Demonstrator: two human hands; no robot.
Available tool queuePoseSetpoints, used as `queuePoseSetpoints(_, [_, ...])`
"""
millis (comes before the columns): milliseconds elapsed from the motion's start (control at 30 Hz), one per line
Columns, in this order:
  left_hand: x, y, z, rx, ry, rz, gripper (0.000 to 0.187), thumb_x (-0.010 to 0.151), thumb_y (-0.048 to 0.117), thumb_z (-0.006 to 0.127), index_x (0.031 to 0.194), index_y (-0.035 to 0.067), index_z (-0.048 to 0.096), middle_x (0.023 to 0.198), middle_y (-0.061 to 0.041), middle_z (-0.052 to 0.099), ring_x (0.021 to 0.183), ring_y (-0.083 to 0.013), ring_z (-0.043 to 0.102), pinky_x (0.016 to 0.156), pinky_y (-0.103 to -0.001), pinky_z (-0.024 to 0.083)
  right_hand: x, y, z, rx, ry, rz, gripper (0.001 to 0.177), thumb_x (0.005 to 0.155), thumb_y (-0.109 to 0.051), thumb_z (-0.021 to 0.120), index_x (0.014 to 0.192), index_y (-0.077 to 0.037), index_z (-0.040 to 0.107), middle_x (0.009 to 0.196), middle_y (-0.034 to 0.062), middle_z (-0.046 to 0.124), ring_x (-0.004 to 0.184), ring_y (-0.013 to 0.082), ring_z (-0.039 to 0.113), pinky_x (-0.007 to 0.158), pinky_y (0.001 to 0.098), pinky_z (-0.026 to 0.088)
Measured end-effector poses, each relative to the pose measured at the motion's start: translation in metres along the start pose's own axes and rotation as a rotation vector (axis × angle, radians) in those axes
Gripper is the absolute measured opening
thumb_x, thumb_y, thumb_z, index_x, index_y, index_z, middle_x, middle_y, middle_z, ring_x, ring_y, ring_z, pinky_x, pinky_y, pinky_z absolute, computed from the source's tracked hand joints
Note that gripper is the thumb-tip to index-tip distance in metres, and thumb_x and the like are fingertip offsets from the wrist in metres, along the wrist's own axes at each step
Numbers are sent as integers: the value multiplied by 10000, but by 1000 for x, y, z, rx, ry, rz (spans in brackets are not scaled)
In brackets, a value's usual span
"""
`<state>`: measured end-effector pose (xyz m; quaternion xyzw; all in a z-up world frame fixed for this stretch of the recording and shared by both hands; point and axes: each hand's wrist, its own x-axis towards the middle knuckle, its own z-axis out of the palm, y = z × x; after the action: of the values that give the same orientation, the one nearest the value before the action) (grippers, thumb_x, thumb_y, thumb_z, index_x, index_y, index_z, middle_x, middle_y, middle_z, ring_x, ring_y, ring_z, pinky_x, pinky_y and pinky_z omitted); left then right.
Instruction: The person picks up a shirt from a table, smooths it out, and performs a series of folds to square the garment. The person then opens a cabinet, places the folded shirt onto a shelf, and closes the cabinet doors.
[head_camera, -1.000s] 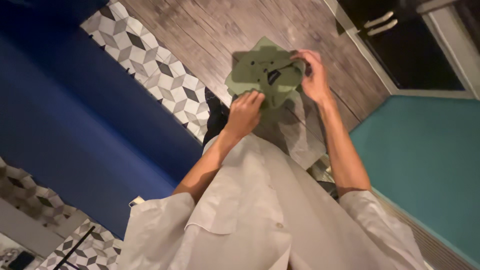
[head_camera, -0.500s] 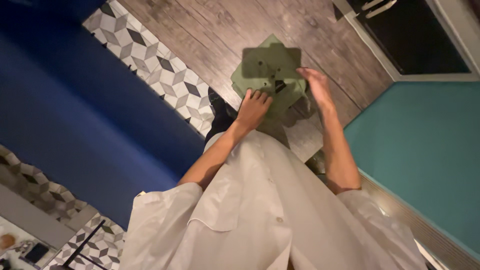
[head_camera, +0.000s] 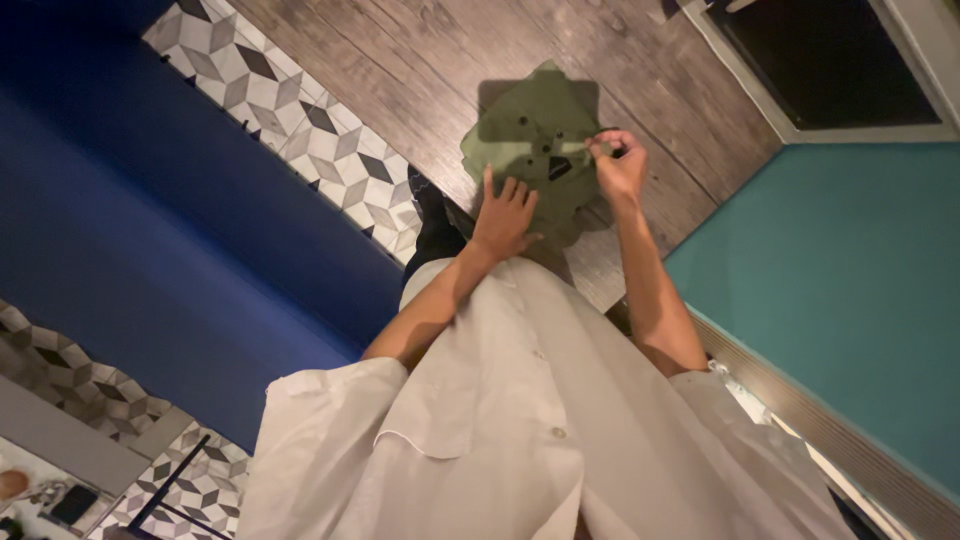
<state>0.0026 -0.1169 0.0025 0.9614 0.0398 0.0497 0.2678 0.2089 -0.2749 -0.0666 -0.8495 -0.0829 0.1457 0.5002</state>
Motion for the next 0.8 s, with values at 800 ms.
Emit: queuePoseSetpoints(800, [12, -10, 7, 10, 17, 66, 419, 1000, 223, 647, 1368, 34, 578, 1398, -185, 556, 1393, -357, 469, 1233, -528, 294, -51, -72, -10, -524, 48, -308, 400, 981, -124, 724, 1350, -54, 587, 1490, 189, 486, 1408, 389, 437, 1203, 517, 343])
